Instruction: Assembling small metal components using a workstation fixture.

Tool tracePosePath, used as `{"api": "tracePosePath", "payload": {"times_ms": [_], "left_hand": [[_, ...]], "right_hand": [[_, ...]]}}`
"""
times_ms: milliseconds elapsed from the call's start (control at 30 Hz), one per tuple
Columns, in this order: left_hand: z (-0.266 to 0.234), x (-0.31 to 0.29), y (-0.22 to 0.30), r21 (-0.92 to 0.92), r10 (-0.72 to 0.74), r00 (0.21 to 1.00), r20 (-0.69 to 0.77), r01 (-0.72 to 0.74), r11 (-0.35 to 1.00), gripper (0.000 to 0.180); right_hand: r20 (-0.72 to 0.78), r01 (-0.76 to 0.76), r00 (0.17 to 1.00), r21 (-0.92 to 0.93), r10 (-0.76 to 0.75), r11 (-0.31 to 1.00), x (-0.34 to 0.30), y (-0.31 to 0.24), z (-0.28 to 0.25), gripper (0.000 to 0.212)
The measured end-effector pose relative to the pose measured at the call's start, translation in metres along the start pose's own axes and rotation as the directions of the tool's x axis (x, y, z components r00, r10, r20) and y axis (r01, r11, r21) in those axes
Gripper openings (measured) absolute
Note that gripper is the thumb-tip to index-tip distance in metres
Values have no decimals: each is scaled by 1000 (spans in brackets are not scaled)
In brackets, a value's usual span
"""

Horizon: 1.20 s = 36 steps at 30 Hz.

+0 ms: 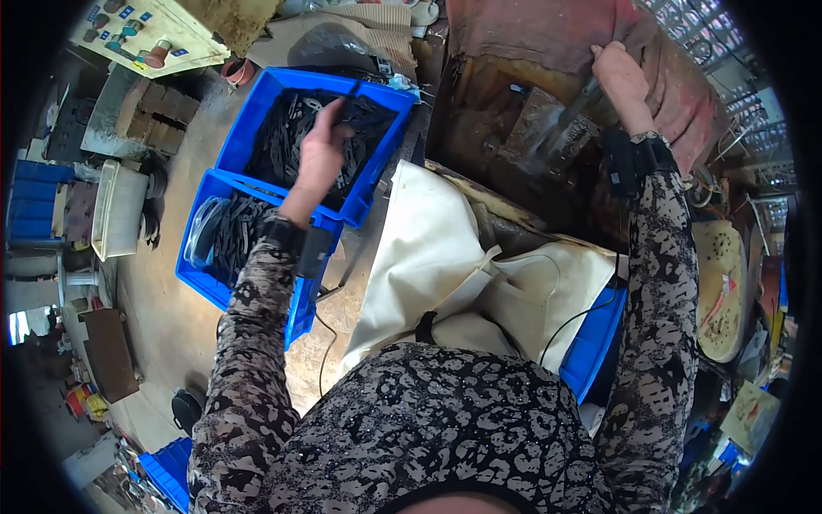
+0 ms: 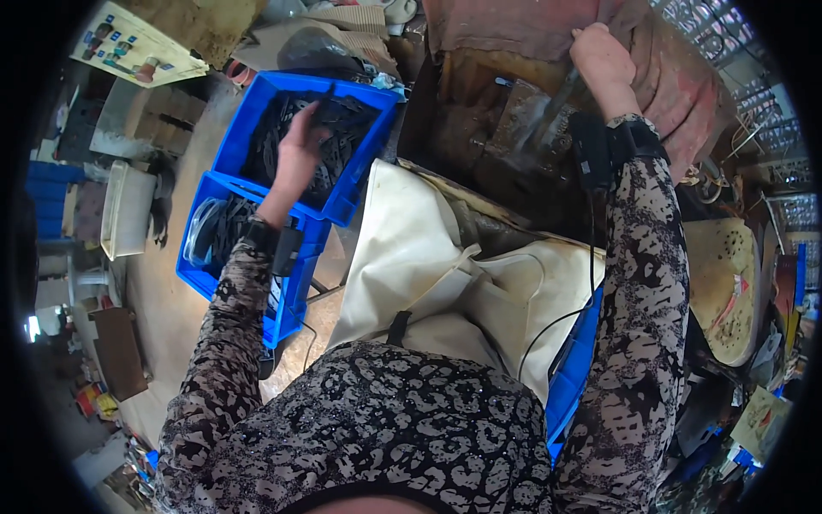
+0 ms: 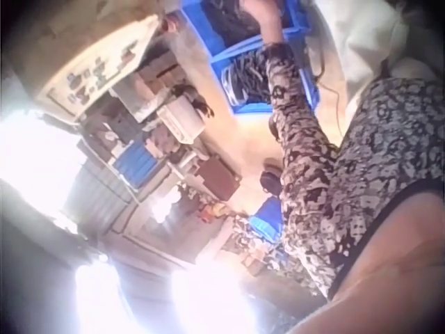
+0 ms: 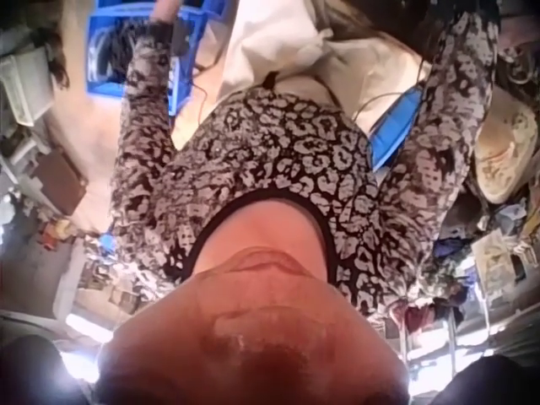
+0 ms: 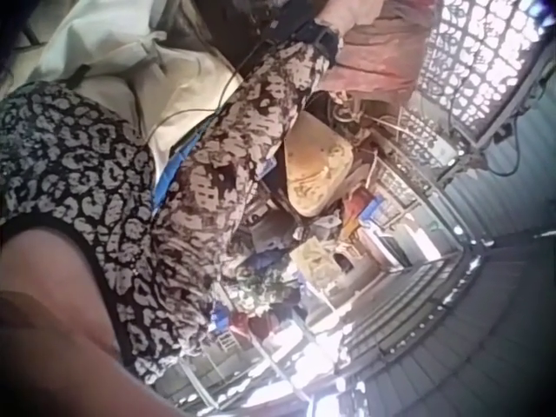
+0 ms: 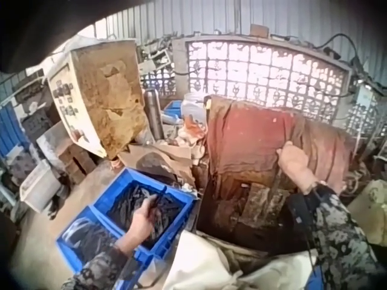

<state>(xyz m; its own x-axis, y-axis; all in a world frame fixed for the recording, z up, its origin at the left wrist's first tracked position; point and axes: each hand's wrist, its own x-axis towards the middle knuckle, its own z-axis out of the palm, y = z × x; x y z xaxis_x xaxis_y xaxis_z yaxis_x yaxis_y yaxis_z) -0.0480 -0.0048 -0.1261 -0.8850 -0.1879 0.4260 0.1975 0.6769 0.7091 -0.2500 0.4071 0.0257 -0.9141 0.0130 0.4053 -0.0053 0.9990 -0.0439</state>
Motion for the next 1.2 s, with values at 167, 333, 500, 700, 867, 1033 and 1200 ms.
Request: {"api": "tracePosePath", "payload": {"times_ms": [167,333,500,700,867,1033,1200], "left_hand": [[61,20,108,-234,348,937,-14,-342,910,52],[118,13,132,-172,413,905,105,-392,904,36],[141,7,117,-109,282,936,212,-264,958,34],[147,11,113,-62,167,945,282,-156,986,31],[147,7,120,151,61,937,344,-120,981,28],[146,5,130,202,33,946,321,-102,974,27],[144,6,137,264,-40,938,344,-56,963,26]], "right_hand": [[9,39,999,17,-40,999,0,-4,-13,50],[61,-6,998,32,4,999,-9,-20,-25,47],[24,17,1000,75,-18,997,-7,-17,-21,48],[8,27,1000,50,-28,998,-5,-13,-16,48],[19,-4,1000,81,2,997,-8,-15,-17,47],[10,-1,1000,138,0,990,-9,-12,-13,46],[32,-30,999,169,25,985,-10,-13,-9,46]]}}
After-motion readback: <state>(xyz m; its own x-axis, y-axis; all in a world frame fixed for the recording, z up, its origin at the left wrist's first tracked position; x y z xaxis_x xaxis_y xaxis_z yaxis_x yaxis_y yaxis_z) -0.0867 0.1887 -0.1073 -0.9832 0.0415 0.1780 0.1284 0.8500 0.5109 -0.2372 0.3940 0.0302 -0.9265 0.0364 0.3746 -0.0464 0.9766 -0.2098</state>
